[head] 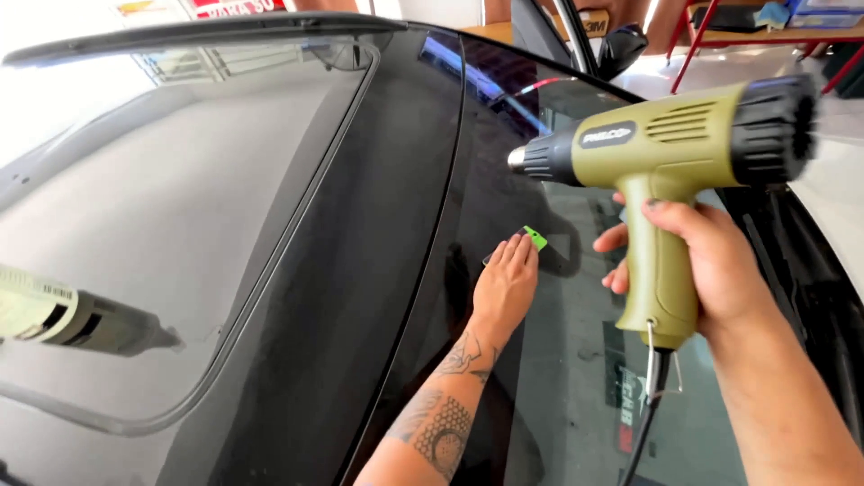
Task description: The person sprays liquid onto the car's windshield, then uses a green squeegee to smooth and position a tint film. A heat gun is used to warm the film while the person continues to squeegee and adjust the edges. The process is repeated across the windshield area.
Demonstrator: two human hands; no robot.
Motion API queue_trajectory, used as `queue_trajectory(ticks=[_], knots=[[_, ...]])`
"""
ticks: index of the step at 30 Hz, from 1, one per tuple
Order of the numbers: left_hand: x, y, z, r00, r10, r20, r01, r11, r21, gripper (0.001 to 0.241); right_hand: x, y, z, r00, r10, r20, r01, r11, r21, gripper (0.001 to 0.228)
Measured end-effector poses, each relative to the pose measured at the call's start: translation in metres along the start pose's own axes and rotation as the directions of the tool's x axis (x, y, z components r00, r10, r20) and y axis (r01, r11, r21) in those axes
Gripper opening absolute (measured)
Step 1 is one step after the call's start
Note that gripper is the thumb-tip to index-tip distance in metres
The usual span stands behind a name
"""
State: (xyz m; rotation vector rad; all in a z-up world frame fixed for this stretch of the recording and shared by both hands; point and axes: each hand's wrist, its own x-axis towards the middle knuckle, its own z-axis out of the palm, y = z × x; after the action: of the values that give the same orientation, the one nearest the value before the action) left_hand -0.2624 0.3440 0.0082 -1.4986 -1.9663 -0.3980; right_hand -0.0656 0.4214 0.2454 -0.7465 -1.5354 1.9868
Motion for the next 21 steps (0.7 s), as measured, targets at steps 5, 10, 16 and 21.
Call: queue_trajectory(ticks=[5,10,16,21], knots=[[-0.004,0.011,-0.020,1.000,0.003,0.020,-0.003,0.999,-0.037,0.032,0.016,0.028,0.014,0.992,0.110,0.058,-0.109,0.994,-0.008,0.045],[-0.005,0.014,-0.019,0.999,0.005,-0.036,-0.007,0.999,-0.041,0.029,-0.004,0.023,0.037,0.994,0.105,0.029,-0.101,0.989,-0.105,0.040],[-0.011,0.027,0.019,0.998,-0.056,0.038,0.057,0.998,-0.021,0.043,-0.004,0.035,0.025,0.993,0.089,0.079,-0.074,0.982,-0.175,0.046],[-0.011,0.031,0.017,0.991,-0.057,0.120,0.056,0.998,0.015,0.046,0.028,0.052,0.032,0.999,0.041,-0.002,-0.041,0.986,-0.163,0.039]])
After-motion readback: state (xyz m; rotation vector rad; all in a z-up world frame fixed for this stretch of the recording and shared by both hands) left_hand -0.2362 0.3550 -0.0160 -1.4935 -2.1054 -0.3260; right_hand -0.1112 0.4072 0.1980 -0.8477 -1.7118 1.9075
